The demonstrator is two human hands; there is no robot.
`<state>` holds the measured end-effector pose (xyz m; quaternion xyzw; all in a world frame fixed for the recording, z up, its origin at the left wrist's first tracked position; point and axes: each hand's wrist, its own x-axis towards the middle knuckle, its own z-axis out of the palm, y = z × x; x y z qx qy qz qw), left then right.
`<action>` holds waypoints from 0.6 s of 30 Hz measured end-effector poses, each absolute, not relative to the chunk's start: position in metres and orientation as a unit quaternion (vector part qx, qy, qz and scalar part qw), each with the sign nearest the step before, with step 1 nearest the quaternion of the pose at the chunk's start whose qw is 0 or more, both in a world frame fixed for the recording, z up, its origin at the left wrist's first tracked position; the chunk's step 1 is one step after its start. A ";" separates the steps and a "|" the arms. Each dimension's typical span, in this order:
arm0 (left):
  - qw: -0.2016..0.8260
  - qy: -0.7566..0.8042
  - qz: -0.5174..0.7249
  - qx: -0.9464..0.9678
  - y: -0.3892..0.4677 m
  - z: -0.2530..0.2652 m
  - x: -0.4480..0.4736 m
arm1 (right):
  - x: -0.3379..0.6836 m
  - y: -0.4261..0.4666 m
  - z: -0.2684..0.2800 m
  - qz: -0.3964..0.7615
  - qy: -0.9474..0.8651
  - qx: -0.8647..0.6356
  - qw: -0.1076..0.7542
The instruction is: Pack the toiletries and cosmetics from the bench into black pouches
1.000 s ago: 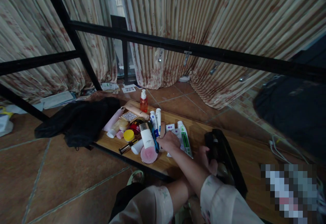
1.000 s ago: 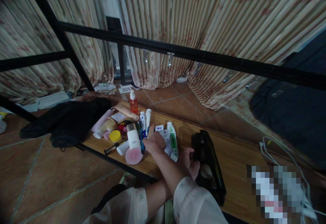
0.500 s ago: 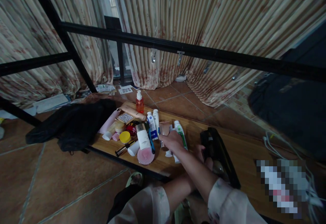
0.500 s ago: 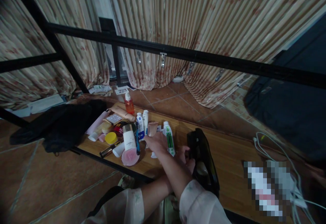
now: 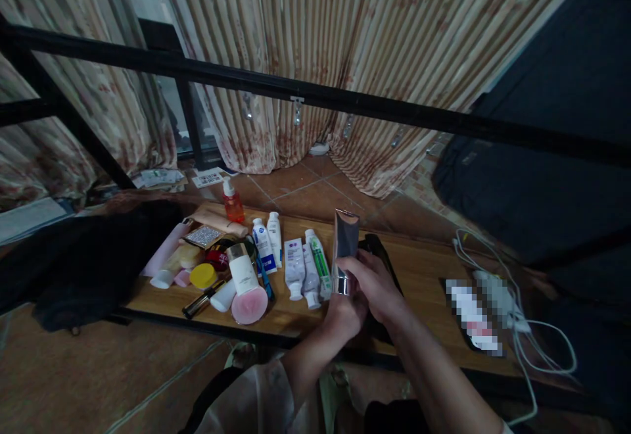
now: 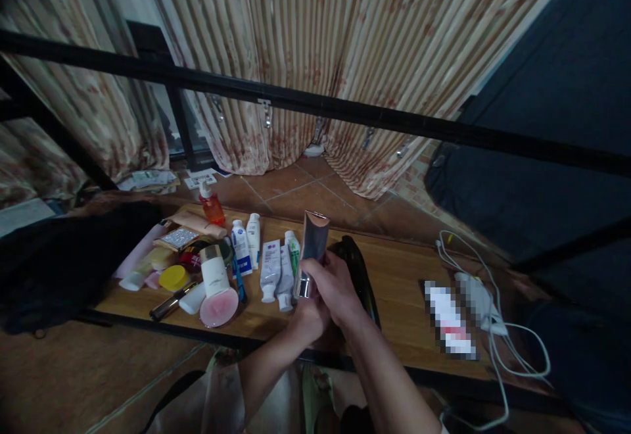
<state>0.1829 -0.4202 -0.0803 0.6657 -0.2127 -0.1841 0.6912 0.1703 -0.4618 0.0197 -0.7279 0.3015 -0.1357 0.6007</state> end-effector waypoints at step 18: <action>0.645 -0.263 -0.171 0.697 -0.419 -0.068 0.190 | 0.084 -0.542 0.016 -0.114 0.388 -0.722 0.561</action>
